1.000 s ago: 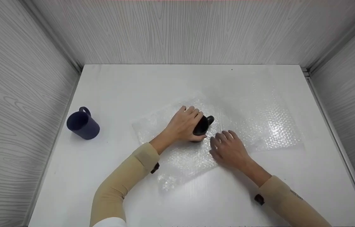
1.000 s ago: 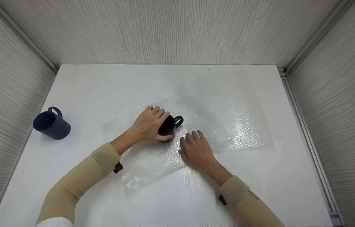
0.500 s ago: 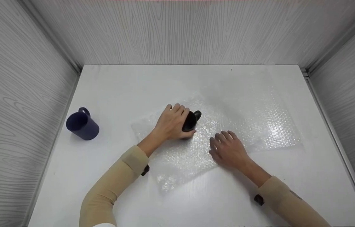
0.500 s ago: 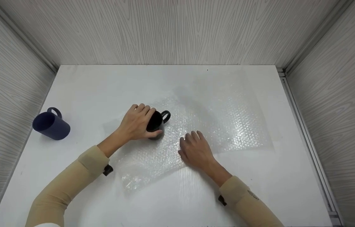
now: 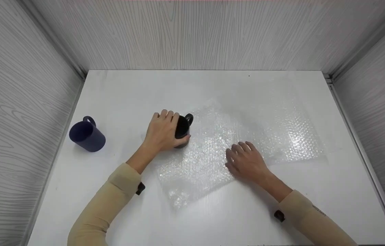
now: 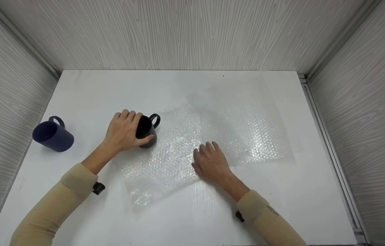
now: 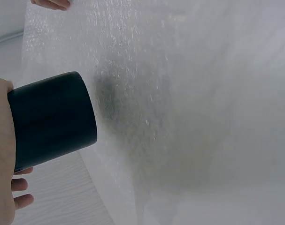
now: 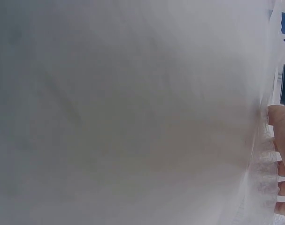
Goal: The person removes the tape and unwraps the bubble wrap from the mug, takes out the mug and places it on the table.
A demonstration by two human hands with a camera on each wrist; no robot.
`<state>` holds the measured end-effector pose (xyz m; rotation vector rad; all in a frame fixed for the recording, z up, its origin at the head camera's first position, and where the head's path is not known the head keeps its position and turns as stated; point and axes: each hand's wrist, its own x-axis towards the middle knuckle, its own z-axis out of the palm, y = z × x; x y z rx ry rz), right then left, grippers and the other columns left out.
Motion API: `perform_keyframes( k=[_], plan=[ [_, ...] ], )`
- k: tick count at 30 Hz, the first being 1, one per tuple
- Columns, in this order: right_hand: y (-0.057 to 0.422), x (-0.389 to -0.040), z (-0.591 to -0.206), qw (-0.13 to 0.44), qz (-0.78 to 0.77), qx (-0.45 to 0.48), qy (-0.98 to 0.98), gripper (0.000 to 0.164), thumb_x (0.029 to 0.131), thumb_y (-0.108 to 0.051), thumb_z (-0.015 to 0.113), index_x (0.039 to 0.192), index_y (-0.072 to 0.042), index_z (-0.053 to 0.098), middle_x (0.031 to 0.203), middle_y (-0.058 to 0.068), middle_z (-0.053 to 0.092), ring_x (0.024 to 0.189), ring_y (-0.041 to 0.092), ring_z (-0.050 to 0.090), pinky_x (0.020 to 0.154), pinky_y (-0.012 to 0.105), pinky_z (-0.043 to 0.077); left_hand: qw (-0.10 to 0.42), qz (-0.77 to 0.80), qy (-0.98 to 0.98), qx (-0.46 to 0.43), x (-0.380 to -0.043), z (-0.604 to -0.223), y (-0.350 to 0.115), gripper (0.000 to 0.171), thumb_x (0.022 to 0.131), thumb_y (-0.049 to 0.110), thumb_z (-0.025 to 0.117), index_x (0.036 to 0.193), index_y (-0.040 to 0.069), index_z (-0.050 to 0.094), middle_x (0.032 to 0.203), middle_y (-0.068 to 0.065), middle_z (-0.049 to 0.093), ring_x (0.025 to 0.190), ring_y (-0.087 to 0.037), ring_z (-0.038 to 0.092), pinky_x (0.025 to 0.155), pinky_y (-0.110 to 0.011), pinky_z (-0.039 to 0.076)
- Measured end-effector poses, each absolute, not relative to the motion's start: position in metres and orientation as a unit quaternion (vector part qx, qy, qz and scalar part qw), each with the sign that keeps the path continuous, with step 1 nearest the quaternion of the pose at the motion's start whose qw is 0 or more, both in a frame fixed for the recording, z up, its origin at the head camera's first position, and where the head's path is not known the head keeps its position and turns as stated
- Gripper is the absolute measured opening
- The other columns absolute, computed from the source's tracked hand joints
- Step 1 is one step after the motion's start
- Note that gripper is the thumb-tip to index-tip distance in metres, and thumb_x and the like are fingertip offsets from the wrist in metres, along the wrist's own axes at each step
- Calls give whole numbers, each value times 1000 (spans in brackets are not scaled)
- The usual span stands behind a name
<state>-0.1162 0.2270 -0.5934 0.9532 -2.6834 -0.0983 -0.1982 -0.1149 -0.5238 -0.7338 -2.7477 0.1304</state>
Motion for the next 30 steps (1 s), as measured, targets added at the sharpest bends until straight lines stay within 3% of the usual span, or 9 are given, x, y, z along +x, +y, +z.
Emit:
perform_keyframes(
  k=[21, 30],
  plan=[
    [226, -117, -593, 134, -41, 325, -935, 42, 100, -44, 66, 125, -11, 69, 122, 12, 73, 120, 37, 68, 107, 54, 54, 154, 10, -979, -131, -184, -532, -217, 86, 87, 72, 64, 123, -6, 61, 110, -24, 68, 103, -42, 60, 83, -53, 51],
    [227, -115, -595, 135, -30, 323, -936, 41, 99, -44, 67, 124, -12, 67, 122, 13, 72, 119, 38, 68, 106, 54, 55, 222, 12, -971, -86, -175, -541, -254, 84, 85, 70, 67, 113, -10, 62, 101, -28, 68, 95, -45, 61, 75, -55, 51]
  ],
)
